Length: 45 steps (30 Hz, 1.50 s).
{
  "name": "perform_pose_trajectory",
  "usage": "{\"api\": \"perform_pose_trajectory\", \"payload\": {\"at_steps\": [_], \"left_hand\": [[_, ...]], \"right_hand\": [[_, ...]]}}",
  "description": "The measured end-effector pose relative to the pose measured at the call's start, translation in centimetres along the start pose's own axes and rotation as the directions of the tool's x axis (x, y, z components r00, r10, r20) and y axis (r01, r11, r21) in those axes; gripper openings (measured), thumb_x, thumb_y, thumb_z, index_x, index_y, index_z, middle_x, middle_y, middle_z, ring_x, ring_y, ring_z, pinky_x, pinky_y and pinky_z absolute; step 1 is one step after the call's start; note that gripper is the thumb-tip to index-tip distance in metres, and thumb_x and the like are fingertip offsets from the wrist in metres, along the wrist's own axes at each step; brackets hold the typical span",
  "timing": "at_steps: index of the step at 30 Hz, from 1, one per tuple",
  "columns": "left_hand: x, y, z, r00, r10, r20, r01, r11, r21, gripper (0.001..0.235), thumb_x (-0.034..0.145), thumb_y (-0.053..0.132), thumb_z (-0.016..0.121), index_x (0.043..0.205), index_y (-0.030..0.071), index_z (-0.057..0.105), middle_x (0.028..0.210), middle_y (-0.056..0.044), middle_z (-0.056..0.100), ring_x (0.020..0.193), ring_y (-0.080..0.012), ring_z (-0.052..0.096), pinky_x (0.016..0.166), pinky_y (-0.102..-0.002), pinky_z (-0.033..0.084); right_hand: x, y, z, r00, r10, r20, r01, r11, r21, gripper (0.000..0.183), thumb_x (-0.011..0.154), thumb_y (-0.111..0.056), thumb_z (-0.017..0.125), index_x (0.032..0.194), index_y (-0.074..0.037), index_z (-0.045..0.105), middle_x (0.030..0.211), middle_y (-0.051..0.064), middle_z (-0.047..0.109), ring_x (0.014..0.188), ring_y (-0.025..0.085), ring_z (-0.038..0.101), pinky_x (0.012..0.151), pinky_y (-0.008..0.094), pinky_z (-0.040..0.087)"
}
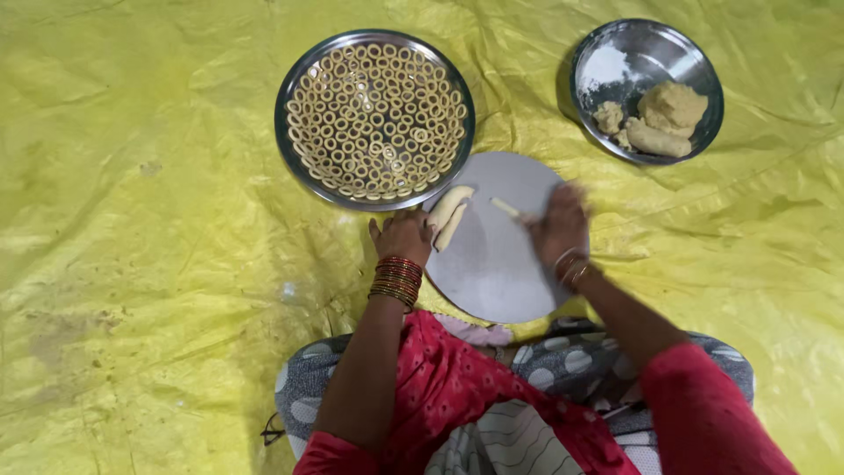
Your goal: The person rolls small pieces of dough into thin ropes on a round board, then shapes them into small rings by joining the ends. The finished rings are placed on a large metal tray. The person repeats this process continuously.
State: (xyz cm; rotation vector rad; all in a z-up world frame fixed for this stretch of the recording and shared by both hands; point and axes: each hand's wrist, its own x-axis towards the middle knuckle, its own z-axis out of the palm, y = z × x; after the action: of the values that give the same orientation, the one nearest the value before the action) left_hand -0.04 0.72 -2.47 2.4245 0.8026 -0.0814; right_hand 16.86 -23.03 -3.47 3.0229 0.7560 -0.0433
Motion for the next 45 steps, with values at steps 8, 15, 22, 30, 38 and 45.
{"api": "perform_pose_trajectory", "payload": {"at_steps": [8, 15, 22, 30, 38, 45], "left_hand": [[0.6, -0.8, 1.0, 0.996, -0.020, -0.090, 0.020, 1.000, -0.001, 0.053, 0.091, 0.037, 0.067, 0.141, 0.022, 0.057, 0.153, -0.010, 0.045, 0.141, -0.0337, 0.039, 0.118, -0.065, 0.019], [0.8, -1.0, 2.0, 0.997, -0.019, -0.077, 0.017, 1.000, -0.017, 0.059, 0.091, 0.037, 0.065, 0.147, 0.025, 0.050, 0.152, -0.012, 0.042, 0.140, -0.0351, 0.037, 0.115, -0.067, 0.017], [1.1, -1.0, 1.7, 0.998, -0.034, -0.054, 0.035, 0.999, 0.021, 0.053, 0.094, 0.033, 0.062, 0.145, 0.026, 0.052, 0.158, -0.011, 0.038, 0.145, -0.0329, 0.035, 0.118, -0.066, 0.016], [0.6, -0.6, 1.7, 1.000, -0.008, -0.022, 0.008, 1.000, -0.022, 0.055, 0.094, 0.037, 0.063, 0.146, 0.024, 0.052, 0.157, -0.011, 0.039, 0.143, -0.0347, 0.035, 0.119, -0.067, 0.015], [0.1, -0.5, 0.7, 1.000, -0.006, -0.003, 0.006, 0.999, -0.040, 0.052, 0.093, 0.037, 0.066, 0.143, 0.025, 0.056, 0.155, -0.010, 0.041, 0.144, -0.0338, 0.036, 0.119, -0.068, 0.015], [-0.1, -0.3, 1.1, 1.000, 0.010, 0.021, -0.009, 0.999, -0.047, 0.043, 0.092, 0.036, 0.066, 0.133, 0.026, 0.062, 0.154, -0.010, 0.042, 0.143, -0.0327, 0.037, 0.117, -0.071, 0.014]], "right_hand": [[-2.2, -0.7, -0.1, 0.996, 0.022, 0.089, -0.028, 0.997, 0.071, 0.106, 0.091, -0.061, 0.061, 0.161, 0.004, 0.015, 0.170, 0.027, 0.013, 0.161, 0.040, 0.006, 0.131, 0.055, 0.010], [-6.1, -3.0, 1.2, 0.966, -0.163, 0.202, 0.144, 0.984, 0.108, 0.112, 0.088, -0.063, 0.063, 0.160, 0.005, 0.011, 0.166, 0.028, 0.012, 0.155, 0.039, 0.007, 0.125, 0.054, 0.010], [3.5, 6.2, 1.9, 0.959, 0.003, -0.284, -0.038, 0.992, -0.119, 0.106, 0.100, -0.062, 0.057, 0.158, 0.015, 0.013, 0.165, 0.037, 0.012, 0.153, 0.049, 0.004, 0.116, 0.065, 0.006], [-8.3, -3.3, 3.1, 0.930, -0.369, 0.001, 0.362, 0.912, 0.192, 0.107, 0.097, -0.060, 0.065, 0.154, 0.015, 0.013, 0.159, 0.040, 0.015, 0.152, 0.051, 0.010, 0.119, 0.062, 0.010], [1.5, 4.3, 0.8, 0.963, 0.040, -0.265, -0.070, 0.992, -0.105, 0.102, 0.099, -0.057, 0.058, 0.156, 0.014, 0.012, 0.163, 0.037, 0.013, 0.152, 0.049, 0.011, 0.115, 0.062, 0.010], [-9.4, -5.0, 1.1, 0.972, -0.158, 0.172, 0.140, 0.984, 0.110, 0.093, 0.094, -0.060, 0.061, 0.139, 0.014, 0.028, 0.166, 0.031, 0.020, 0.157, 0.044, 0.016, 0.125, 0.052, 0.017]]}}
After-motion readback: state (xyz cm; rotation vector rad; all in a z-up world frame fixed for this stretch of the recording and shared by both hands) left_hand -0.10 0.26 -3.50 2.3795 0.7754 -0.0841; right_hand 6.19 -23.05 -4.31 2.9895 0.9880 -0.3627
